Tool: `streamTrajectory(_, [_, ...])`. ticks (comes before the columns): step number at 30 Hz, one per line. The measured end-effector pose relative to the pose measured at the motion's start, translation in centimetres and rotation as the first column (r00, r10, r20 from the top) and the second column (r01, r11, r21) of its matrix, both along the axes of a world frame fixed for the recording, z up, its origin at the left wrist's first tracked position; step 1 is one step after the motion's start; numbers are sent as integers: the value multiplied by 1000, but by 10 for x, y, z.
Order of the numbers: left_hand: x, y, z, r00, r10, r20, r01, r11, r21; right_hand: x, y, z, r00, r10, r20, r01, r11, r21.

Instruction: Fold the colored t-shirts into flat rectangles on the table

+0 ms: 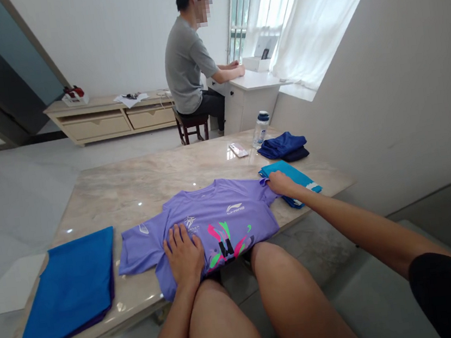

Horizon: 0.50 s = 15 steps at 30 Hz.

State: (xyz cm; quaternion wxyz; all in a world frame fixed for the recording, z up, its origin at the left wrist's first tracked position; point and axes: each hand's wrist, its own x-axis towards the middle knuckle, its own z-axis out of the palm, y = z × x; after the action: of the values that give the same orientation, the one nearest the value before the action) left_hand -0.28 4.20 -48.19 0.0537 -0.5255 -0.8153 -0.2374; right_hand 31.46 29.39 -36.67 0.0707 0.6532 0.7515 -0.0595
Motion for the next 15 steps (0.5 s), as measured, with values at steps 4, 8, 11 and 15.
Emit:
streamTrajectory(4, [1,0,3,999,22,-48,-25,998,-49,-38,-2,6,999,20,-35,-21,999,-41])
streamTrajectory(8, [2,0,5,997,27,-69,-32,997,-74,-85,-10,3,989,75,-129,-89,990,-105])
streamTrajectory(11, [2,0,6,997,32,-73,-38,996,-77,-110,-17,-3,973,101,-207,-144,968,-204])
streamTrajectory(15, [3,0,7,997,25,-70,-31,996,-84,-111,-14,-12,915,168,-368,-280,919,-277])
